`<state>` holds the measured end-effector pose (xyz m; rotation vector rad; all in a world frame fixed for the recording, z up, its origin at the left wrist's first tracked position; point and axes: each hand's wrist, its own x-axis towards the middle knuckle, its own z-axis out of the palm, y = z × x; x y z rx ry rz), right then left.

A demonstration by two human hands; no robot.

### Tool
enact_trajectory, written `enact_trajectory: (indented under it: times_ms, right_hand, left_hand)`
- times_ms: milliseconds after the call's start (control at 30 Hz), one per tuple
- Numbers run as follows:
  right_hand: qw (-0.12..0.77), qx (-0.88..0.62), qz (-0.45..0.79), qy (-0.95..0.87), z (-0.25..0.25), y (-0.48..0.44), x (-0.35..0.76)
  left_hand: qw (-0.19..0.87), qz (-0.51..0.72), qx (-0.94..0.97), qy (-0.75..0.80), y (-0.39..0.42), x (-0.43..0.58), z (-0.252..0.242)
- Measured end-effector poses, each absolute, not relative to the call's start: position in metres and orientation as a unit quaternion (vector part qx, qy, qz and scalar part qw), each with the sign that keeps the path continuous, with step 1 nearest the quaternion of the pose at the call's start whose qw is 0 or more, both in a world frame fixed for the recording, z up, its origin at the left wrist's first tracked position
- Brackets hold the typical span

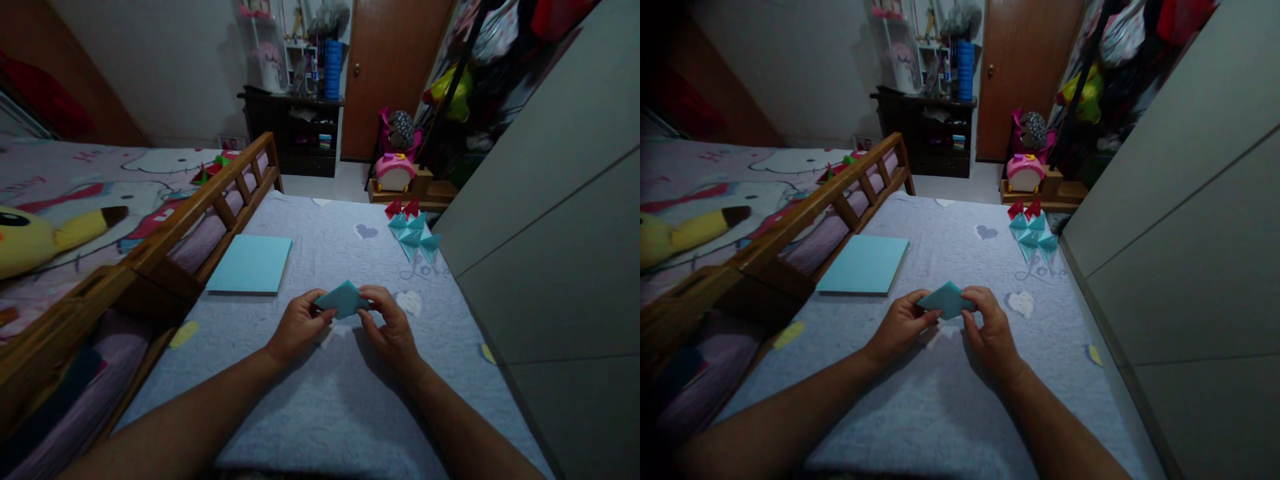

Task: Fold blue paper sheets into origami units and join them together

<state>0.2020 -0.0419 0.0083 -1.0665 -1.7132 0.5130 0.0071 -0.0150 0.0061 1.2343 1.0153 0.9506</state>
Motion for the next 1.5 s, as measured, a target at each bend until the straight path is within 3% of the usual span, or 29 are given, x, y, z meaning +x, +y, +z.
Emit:
enact_trajectory:
  times_ms: [1500]
  right_hand:
    - [0.472, -0.428, 0.137, -0.758, 0.0108, -0.0467, 0.2008]
  left_hand:
    - [0.615, 0.43, 0.469, 0.466, -0.0154, 0.013, 0.0056]
